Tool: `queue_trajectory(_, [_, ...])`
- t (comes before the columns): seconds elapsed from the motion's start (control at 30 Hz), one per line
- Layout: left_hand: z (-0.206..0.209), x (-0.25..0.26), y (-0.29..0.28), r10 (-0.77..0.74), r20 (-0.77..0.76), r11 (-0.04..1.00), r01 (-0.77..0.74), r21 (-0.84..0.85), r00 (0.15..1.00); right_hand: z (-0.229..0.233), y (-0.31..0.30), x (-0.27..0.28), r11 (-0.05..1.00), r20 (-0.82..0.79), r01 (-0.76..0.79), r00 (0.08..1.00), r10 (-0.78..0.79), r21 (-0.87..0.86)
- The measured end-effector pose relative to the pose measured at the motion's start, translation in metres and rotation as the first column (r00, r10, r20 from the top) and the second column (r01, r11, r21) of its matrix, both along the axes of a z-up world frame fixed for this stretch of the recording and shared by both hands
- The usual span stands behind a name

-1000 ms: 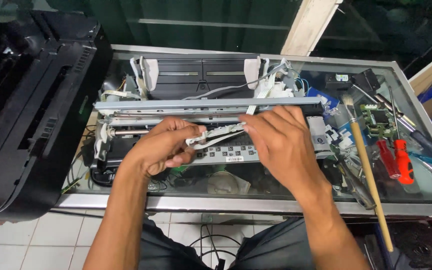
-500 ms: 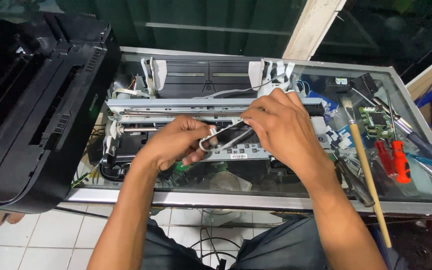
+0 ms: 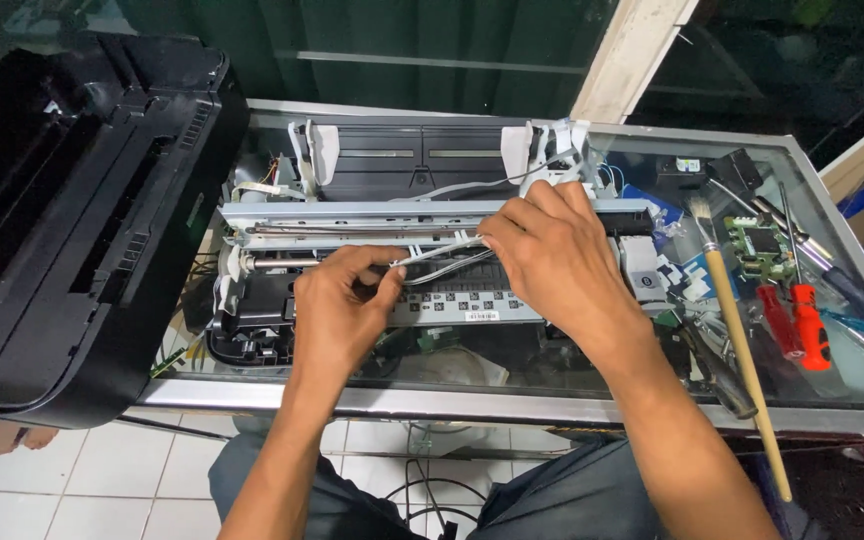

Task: The person is seated on the floor working on a disassembled printer placed on a glass table. They use their hands to manipulate and route a white ribbon cable through the internal components of the printer chassis.

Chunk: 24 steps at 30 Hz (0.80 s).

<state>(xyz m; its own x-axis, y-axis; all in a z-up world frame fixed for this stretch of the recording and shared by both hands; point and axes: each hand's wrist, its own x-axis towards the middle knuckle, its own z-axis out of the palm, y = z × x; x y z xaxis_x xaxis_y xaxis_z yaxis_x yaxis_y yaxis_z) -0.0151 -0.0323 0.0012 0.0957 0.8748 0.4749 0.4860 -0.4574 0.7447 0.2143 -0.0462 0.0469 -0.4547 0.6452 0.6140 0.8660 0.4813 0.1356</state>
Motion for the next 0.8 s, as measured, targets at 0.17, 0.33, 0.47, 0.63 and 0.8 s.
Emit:
queue_trajectory(0.17, [-0.005, 0.005, 0.009, 0.034, 0.028, 0.997, -0.032, -0.066, 0.999, -0.006, 0.002, 0.002, 1.000, -0.015, 0.006, 1.000, -0.006, 0.009])
queue_trajectory(0.33, [-0.003, 0.009, 0.016, 0.082, 0.086, 0.989, -0.071, -0.129, 0.993, -0.014, 0.009, 0.002, 0.999, -0.060, 0.017, 0.998, -0.014, 0.048])
queue_trajectory(0.47, [0.000, 0.012, 0.020, 0.101, 0.091, 0.992, -0.093, -0.090, 0.991, -0.020, 0.009, 0.000, 0.994, -0.104, 0.046, 0.994, -0.036, 0.099])
queue_trajectory(0.63, [0.006, 0.014, 0.018, 0.086, 0.088, 0.995, -0.081, -0.065, 0.992, -0.017, -0.001, -0.006, 0.988, -0.123, 0.051, 0.992, -0.033, 0.145])
queue_trajectory(0.8, [0.002, 0.012, 0.015, 0.061, 0.099, 0.997, -0.057, -0.044, 0.993, -0.011, -0.017, -0.003, 0.973, -0.147, 0.211, 0.970, -0.195, 0.098])
